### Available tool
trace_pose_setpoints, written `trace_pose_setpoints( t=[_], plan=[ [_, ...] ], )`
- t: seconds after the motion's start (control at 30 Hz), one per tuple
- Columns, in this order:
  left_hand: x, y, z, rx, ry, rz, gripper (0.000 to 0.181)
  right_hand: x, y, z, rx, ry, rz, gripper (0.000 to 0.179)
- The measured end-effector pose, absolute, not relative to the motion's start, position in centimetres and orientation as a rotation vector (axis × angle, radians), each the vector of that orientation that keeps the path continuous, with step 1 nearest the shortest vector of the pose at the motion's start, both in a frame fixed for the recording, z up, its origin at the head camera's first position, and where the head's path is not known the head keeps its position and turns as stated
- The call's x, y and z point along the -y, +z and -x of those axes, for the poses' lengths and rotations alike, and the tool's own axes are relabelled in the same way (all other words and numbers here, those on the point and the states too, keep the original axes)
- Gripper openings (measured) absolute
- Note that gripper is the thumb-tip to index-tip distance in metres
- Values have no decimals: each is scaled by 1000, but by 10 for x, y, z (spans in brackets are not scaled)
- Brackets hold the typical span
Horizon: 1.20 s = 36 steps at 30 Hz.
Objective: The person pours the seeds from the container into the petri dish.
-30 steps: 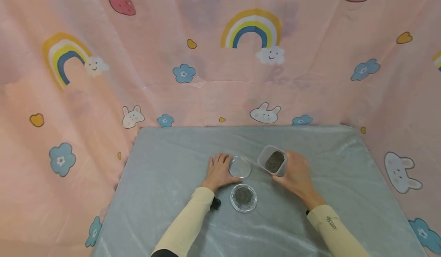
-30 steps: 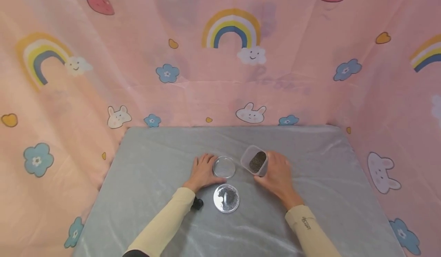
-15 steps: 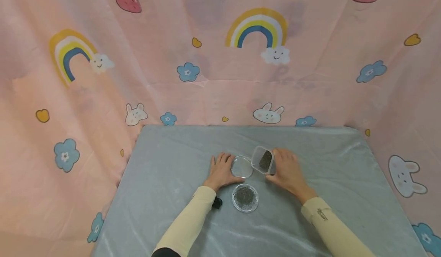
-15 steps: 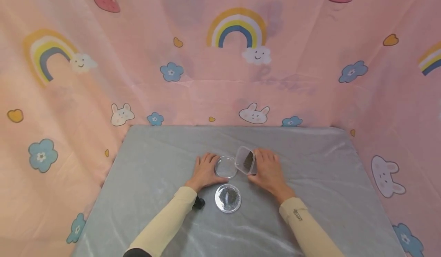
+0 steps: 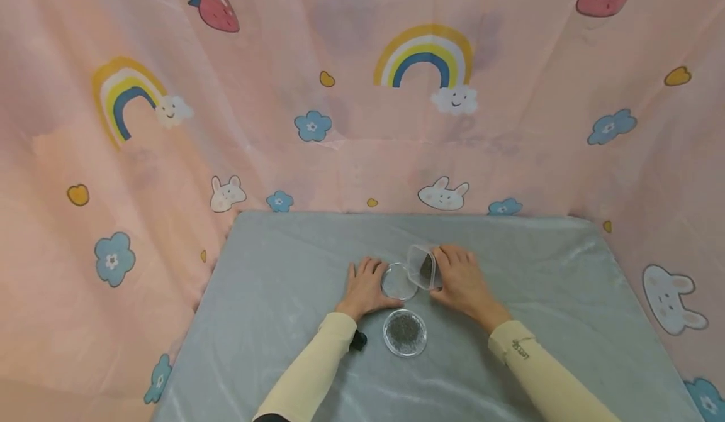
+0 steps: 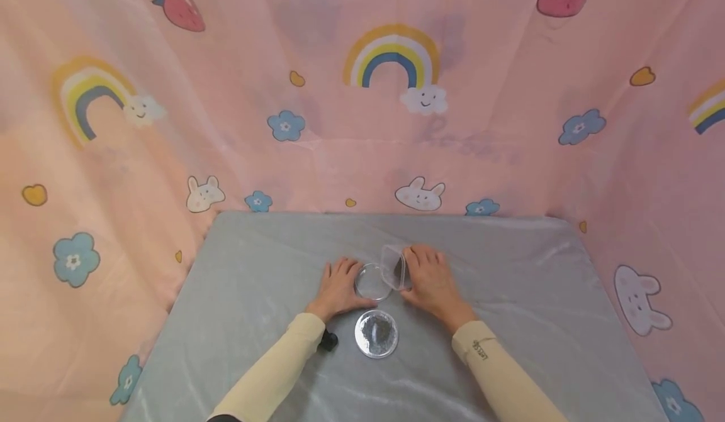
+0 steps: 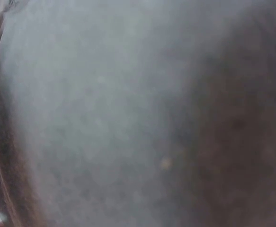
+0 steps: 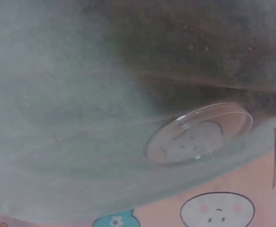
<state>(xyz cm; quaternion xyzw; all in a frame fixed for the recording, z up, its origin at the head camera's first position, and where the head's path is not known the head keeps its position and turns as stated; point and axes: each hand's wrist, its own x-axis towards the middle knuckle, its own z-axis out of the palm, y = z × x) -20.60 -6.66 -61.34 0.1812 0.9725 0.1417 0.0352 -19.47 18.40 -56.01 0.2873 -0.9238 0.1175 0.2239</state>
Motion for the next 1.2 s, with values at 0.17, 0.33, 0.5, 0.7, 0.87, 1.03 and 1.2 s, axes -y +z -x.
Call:
trace_pose_setpoints(
  t=[0.17,0.33,0.5,0.7,0.87,1.03,1.2],
  plan=[
    [68,-617,206,-3008,427,-565,97,-180,-558,196,2545,300,-836,84],
    [68,-617,205,-3037,437,-579,97,-178,-557,198,2494,296,-885,78],
    [67,-617,205,-3035,432,-570,96,-174,-555,199,2450,233,-943,71],
    [67,-615,206,-2998,426,-546,96,-170,-554,200,2429,172,-974,69],
    [67,-614,206,-3007,422,-547,96,-169,-554,202,2416,138,-995,68],
    [67,-613,205,-3000,430,-546,96,-169,-554,204,2423,112,-1018,65],
    [66,-613,204,-2994,432,-543,96,-168,-554,204,2425,114,-1030,65]
  ],
)
